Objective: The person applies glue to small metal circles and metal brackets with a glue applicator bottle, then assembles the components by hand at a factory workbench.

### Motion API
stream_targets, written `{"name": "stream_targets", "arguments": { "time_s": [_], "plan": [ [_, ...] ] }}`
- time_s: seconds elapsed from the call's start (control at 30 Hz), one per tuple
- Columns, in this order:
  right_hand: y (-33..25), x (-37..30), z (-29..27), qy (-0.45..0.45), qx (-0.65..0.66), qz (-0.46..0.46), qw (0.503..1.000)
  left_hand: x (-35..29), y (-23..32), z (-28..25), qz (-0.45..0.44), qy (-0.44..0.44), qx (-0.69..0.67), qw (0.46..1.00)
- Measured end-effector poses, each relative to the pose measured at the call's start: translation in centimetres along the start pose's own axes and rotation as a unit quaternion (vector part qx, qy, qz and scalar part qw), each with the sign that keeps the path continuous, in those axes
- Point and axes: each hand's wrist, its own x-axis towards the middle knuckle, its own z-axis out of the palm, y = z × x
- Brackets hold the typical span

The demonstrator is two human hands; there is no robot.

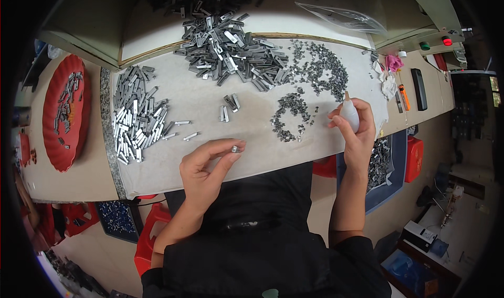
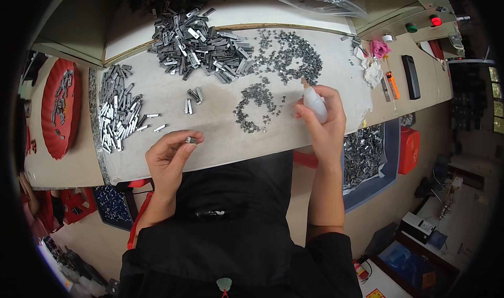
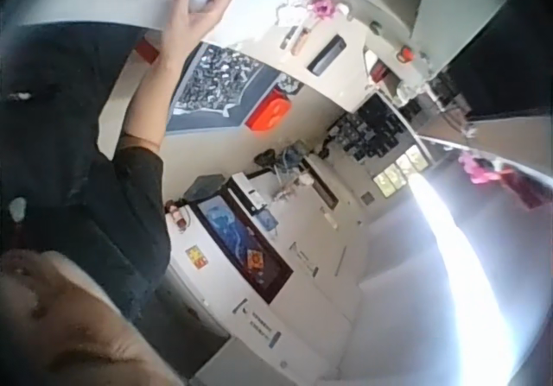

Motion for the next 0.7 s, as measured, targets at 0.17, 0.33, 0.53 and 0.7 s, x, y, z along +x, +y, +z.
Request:
{"name": "stream_targets", "arguments": {
  "time_s": [0.17, 0.33, 0.53, 0.7],
  "plan": [
    [1.2, 2.9, 0.2, -0.113, -0.198, -0.087, 0.970, 0.0, -0.2, -0.2, 0.015, -0.010, 0.023, 1.000],
    [0.3, 4.0, 0.9, -0.174, -0.278, -0.086, 0.941, -0.1, -0.4, -0.2, 0.034, -0.018, 0.053, 0.998],
    [-0.1, 4.1, 1.1, -0.214, -0.322, -0.096, 0.917, -0.1, -0.5, -0.4, 0.041, -0.027, 0.064, 0.997],
    [-0.2, 4.4, 1.2, -0.209, -0.327, -0.104, 0.916, 0.0, -0.5, -0.3, 0.038, -0.029, 0.067, 0.997]
  ]
}}
